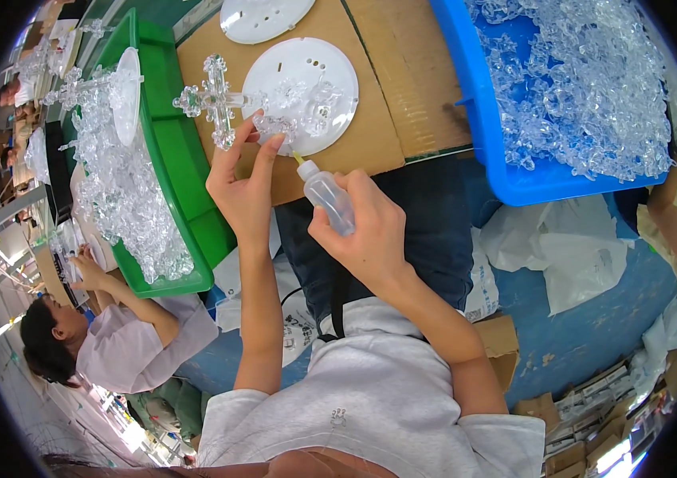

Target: Gluing decorative plastic crystal components onto a circular white light fixture base at a factory assembly line.

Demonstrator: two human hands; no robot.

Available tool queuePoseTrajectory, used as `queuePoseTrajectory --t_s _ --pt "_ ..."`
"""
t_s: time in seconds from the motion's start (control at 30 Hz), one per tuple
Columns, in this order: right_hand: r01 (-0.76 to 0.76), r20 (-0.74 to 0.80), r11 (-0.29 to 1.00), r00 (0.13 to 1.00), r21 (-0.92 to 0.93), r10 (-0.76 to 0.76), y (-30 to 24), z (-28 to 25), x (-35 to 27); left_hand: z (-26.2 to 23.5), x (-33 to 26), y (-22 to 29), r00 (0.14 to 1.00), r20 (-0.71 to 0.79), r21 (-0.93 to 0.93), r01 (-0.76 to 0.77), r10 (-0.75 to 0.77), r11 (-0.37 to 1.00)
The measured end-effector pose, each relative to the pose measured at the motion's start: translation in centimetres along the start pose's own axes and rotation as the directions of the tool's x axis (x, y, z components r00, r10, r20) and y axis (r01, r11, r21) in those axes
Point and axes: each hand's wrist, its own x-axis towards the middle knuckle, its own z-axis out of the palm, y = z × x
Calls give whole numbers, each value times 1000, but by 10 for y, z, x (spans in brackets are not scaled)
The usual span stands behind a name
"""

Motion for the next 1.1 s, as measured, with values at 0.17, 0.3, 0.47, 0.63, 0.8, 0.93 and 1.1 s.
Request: queuePoseTrajectory --t_s 0.17,0.3,0.47,0.63,0.8,0.93,1.1 --pt "-3 2 1000 1000 -1 3 0 0 0 -1 0 -2 1000 4 14 -13 12 1000" --pt "-4 9 1000 1000 -5 4 1 -2 -1 0 -1 0 1000 9 12 3 -3 1000" --pt "-17 12 1000 1000 3 17 -1 -6 0 2 -1 -1 1000 4 4 -7 7 1000" --pt "-4 -73 982 997 189 18 1 -22 -7 0 -3 -5 996 -44 42 -74 76 996" --pt "127 -263 992 956 -20 -128 7 -27 59 -1 -5 -5 992 -47 103 -108 113 989" --pt "137 -335 987 929 -80 -157 22 -26 98 -3 -10 -1 999 -26 32 -45 46 998" --pt "59 -340 964 929 -260 -148 17 -31 80 -15 -29 -8 992 -65 93 -101 107 990"
